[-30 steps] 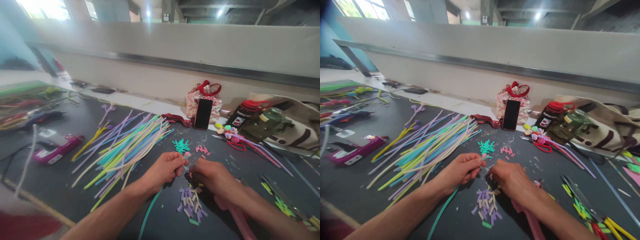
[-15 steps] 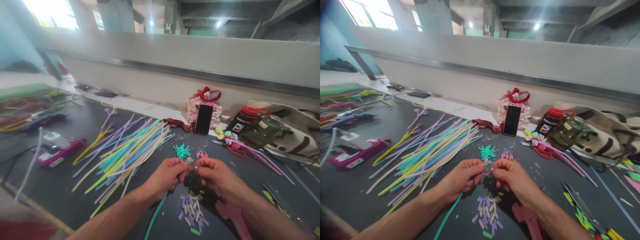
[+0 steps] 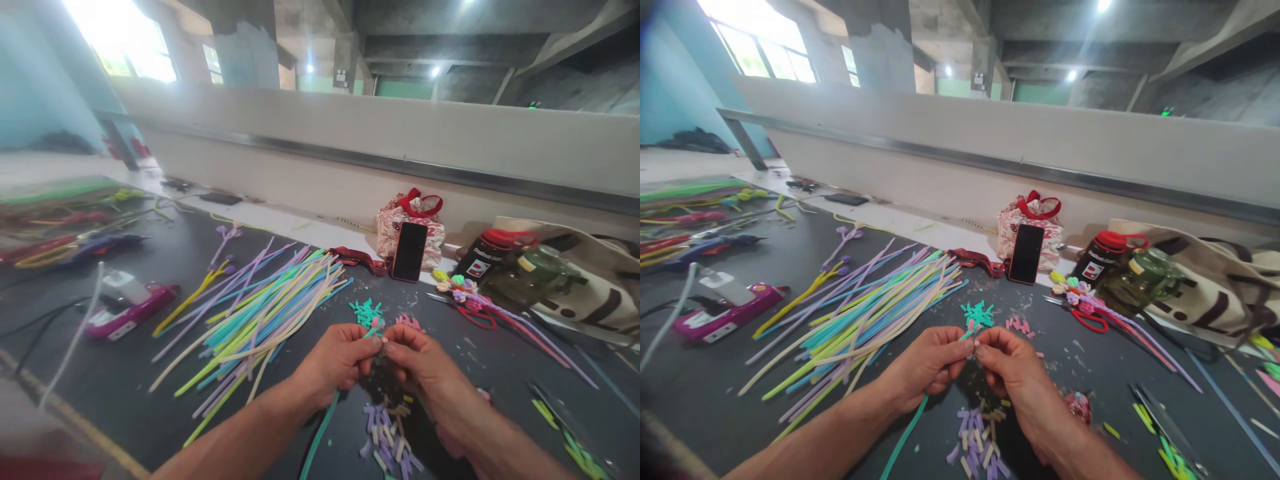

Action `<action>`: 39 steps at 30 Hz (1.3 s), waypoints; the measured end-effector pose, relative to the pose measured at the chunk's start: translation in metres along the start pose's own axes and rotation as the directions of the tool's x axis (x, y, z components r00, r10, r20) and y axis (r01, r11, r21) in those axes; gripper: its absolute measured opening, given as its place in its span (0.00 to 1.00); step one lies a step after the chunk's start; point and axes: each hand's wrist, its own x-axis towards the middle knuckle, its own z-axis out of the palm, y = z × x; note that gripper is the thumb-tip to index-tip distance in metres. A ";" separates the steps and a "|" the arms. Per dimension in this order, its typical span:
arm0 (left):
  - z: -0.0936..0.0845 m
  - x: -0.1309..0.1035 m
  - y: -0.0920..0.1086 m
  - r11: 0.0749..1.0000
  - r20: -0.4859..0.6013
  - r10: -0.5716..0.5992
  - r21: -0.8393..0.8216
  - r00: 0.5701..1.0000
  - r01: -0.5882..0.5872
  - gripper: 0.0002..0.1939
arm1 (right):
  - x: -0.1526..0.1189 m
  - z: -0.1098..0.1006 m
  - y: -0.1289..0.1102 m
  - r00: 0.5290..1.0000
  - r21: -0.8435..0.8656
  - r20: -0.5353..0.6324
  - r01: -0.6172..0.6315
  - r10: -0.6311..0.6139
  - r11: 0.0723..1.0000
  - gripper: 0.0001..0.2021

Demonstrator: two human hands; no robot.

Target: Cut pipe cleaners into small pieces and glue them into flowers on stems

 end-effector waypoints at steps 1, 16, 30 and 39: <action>-0.001 0.000 0.000 1.000 0.002 -0.005 -0.010 1.000 0.005 0.16 | 0.000 0.001 0.000 0.999 -0.024 -0.026 0.028 -0.029 0.999 0.11; -0.001 0.000 0.003 0.999 0.011 -0.020 -0.046 1.000 0.020 0.13 | -0.007 -0.001 0.000 0.988 -0.117 -0.097 0.112 -0.123 0.987 0.09; 0.001 0.000 -0.001 0.974 -0.075 0.143 0.190 0.987 -0.127 0.14 | -0.008 0.002 0.000 0.999 -0.082 -0.040 -0.015 0.012 0.996 0.12; 0.002 -0.004 0.002 0.991 0.004 0.076 0.109 0.997 -0.076 0.15 | -0.012 0.003 -0.005 0.993 -0.172 -0.083 0.070 -0.085 0.983 0.12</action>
